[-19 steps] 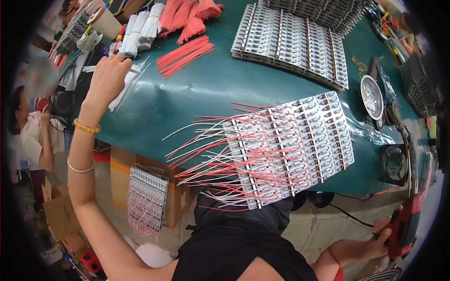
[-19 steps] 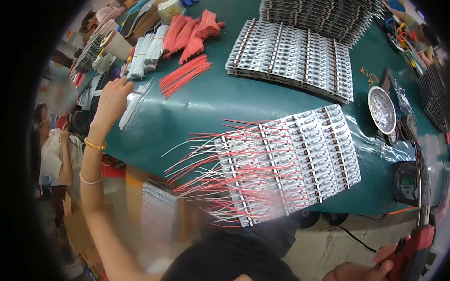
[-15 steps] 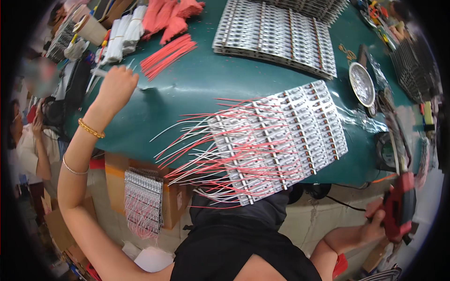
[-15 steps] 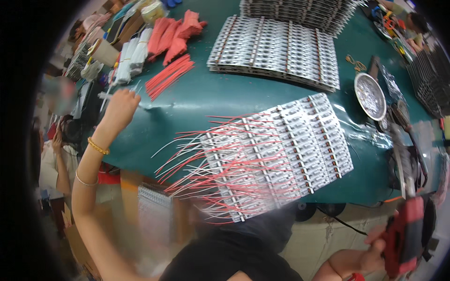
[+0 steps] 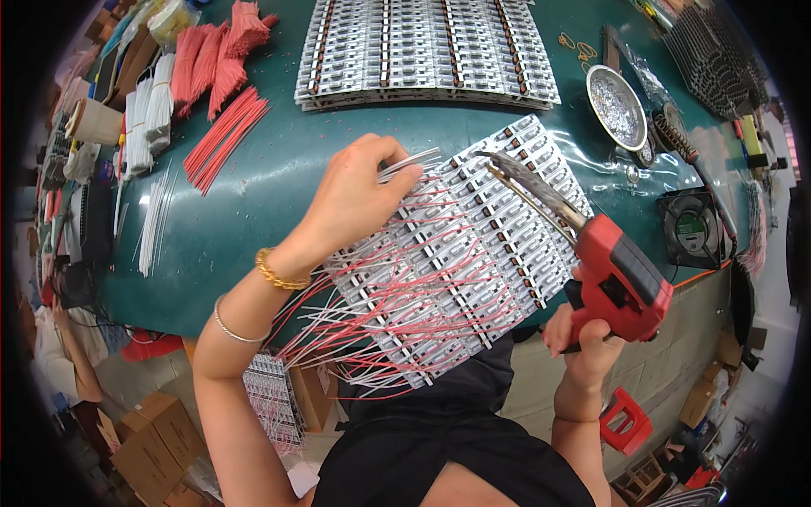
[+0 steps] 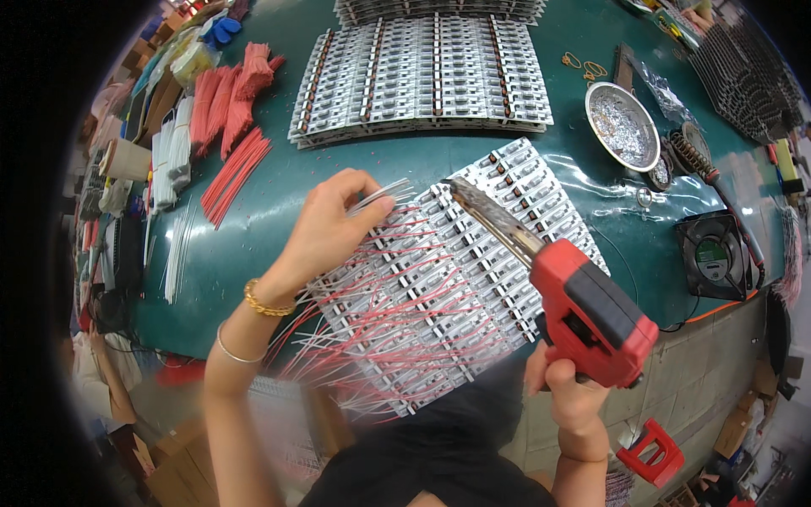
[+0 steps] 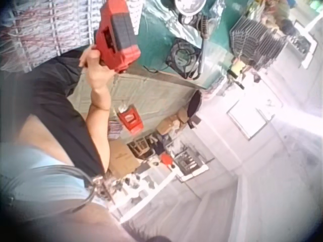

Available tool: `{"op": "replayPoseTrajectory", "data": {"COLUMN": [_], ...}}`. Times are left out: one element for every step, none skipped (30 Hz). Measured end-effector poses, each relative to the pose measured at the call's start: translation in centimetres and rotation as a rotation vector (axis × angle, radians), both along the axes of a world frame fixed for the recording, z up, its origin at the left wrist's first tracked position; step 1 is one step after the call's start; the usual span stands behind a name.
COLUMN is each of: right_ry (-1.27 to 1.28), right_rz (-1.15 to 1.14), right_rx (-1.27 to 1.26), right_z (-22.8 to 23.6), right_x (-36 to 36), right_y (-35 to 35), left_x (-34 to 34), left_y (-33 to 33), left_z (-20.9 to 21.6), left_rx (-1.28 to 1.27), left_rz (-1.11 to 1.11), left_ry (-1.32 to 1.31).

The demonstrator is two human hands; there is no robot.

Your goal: The person attaches wires to a circuit board panel using a soldering tool, sets the finished panel onto a stack, and places a new panel and wire bundles onto the workbench.

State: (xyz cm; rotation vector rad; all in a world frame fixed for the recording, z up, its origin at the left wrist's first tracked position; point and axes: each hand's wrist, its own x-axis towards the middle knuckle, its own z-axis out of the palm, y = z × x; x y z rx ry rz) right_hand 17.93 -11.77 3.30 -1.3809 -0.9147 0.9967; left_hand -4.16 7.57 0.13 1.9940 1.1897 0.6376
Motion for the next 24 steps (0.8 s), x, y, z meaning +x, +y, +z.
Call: {"op": "replayPoseTrajectory", "data": {"right_ry": [0.026, 0.023, 0.034, 0.044, 0.031, 0.030, 0.024, 0.019, 0.022, 0.010, -0.003, -0.007, 0.000, 0.006, 0.004, -0.013, -0.030, -0.027, -0.034, -0.040, -0.041, 0.027, 0.096, 0.093], "right_rz": [-0.007, -0.016, -0.006, 0.005, 0.012, 0.007, 0.005, 0.003, 0.002, -0.005, -0.014, -0.013, -0.018, -0.023, -0.024, -0.016, -0.006, -0.002, -0.005, -0.007, -0.007, 0.015, 0.037, 0.036], "right_rx": [-0.006, -0.012, -0.034, -0.057, -0.058, -0.068, -0.089, -0.110, -0.118, -0.122, -0.125, -0.133, -0.142, -0.150, -0.155, -0.202, -0.249, -0.252, -0.245, -0.237, -0.238, -0.212, -0.185, -0.184], "right_z": [0.1, 0.0, -0.1, -0.3, -0.4, -0.4, -0.4, -0.5, -0.6, -0.6, -0.6, -0.7, -0.7, -0.7, -0.6, -0.4, -0.4, -0.5, -0.4, -0.4, -0.3, -0.3, -0.3, -0.2], "right_x": [-0.4, -0.5, -0.6, -0.6, -0.7, -0.8, -1.0, -1.1, -1.1, -1.3, -1.5, -1.6, -1.6, -1.5, -1.5, -1.5, -1.6, -1.6, -1.7, -1.7, -1.5, -1.2, -1.0, -1.1], "right_y": [0.5, 0.7, 0.9, 1.1, 1.3, 1.4, 1.5, 1.6, 1.6, 1.7, 1.8, 1.7, 1.7, 1.7, 1.8, 1.9, 2.0, 2.1, 2.1, 2.1, 1.8, 1.4, 1.1, 1.1], "left_x": [0.5, 0.8, 0.9, 1.0, 1.0, 1.0, 1.0, 1.0, 1.1, 1.1, 1.0, 0.9, 0.9, 1.0, 1.1, 1.1, 1.0, 1.0, 1.1, 1.1, 1.1, 1.1, 1.1, 1.1], "left_y": [0.3, 0.3, 0.1, 0.0, -0.1, -0.1, -0.1, -0.1, -0.2, -0.3, -0.4, -0.4, -0.3, -0.3, -0.3, -0.4, -0.4, -0.5, -0.5, -0.5, -0.5, -0.5, -0.5, -0.4], "left_z": [-0.4, -0.6, -0.9, -1.2, -1.4, -1.4, -1.3, -1.2, -1.1, -1.1, -1.1, -1.0, -0.9, -0.8, -0.9, -1.0, -1.1, -1.2, -1.1, -1.1, -1.1, -1.1, -1.1, -1.1], "left_rx": [-0.040, -0.047, -0.005, 0.035, 0.030, 0.019, -0.001, -0.021, -0.030, -0.039, -0.048, -0.056, -0.048, -0.039, -0.045, -0.047, -0.049, -0.052, -0.054, -0.056, -0.057, -0.052, -0.047, -0.046], "left_rz": [0.035, 0.026, 0.047, 0.070, 0.068, 0.063, 0.073, 0.084, 0.083, 0.098, 0.113, 0.115, 0.113, 0.110, 0.109, 0.118, 0.127, 0.130, 0.130, 0.130, 0.130, 0.127, 0.124, 0.124], "left_ry": [-0.002, -0.005, 0.003, 0.011, -0.021, -0.022, -0.025, -0.027, -0.024, -0.043, -0.062, -0.066, -0.040, -0.015, -0.017, -0.032, -0.048, -0.044, -0.049, -0.053, -0.054, -0.056, -0.058, -0.061]}}
